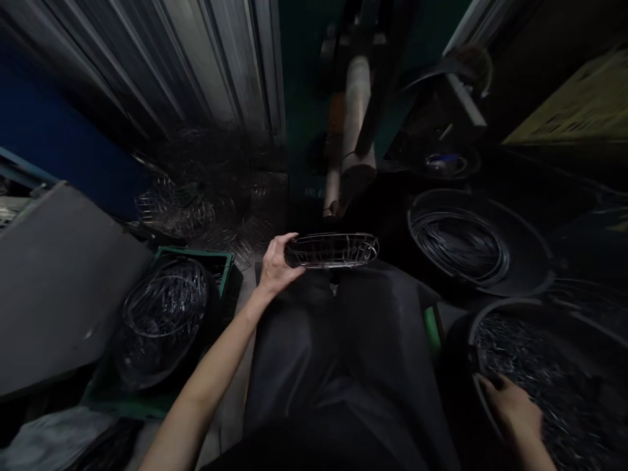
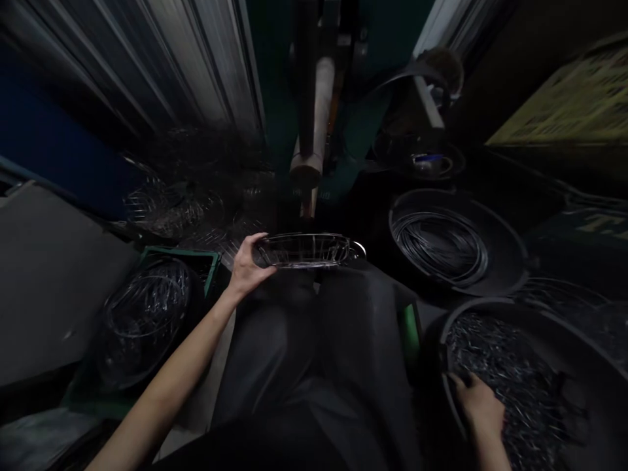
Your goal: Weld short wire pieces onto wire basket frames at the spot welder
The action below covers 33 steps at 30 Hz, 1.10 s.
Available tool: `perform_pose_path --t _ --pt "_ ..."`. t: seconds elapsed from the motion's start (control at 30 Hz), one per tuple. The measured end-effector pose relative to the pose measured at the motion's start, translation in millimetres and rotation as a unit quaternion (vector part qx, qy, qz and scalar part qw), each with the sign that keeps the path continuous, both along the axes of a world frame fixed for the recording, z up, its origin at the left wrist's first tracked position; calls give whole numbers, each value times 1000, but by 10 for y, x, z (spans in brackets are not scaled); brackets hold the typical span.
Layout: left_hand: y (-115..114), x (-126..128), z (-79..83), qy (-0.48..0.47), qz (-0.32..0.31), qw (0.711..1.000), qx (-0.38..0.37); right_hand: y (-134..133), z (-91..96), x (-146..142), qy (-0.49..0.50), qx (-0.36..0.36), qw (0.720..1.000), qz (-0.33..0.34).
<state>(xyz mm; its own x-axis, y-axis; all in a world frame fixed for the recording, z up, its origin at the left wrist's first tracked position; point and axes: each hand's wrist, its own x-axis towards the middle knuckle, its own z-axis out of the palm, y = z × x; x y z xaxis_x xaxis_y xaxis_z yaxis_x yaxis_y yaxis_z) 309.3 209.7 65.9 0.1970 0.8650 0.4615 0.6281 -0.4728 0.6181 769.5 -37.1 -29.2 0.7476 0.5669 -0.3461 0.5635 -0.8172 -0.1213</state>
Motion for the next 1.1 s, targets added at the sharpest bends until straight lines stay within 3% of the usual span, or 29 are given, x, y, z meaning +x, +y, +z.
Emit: perform_pose_path --t 0.1,0.2,0.33,0.4,0.5,0.6,0.7,0.83,0.93,1.0,1.1 --pt "-119 96 67 34 -8 998 -45 -107 14 39 -20 -22 997 -66" --pt "-157 193 87 75 -32 992 -94 -104 116 23 -51 22 994 -92" --pt "-173 273 69 123 -81 981 -127 91 569 -250 -72 110 982 -138" --pt "-167 291 61 130 -99 978 -130 253 834 -535 -72 209 966 -138" --pt "-140 290 52 122 -120 976 -137 527 1011 -1027 -3 339 940 -32" --pt "-123 274 39 116 -141 973 -140 745 903 -1404 79 325 940 71" --pt "-133 287 40 118 -140 976 -119 906 861 -1641 165 325 930 55" --pt "-164 394 86 119 -102 986 -63 1194 1198 -2001 330 394 857 44" --pt "-189 494 137 143 -77 986 -27 1507 1392 -2284 424 393 813 70" --pt "-201 536 167 163 -65 985 -4 1708 1387 -2402 437 382 809 88" --pt "-204 548 199 179 -51 982 31 1904 1294 -2496 386 383 830 125"
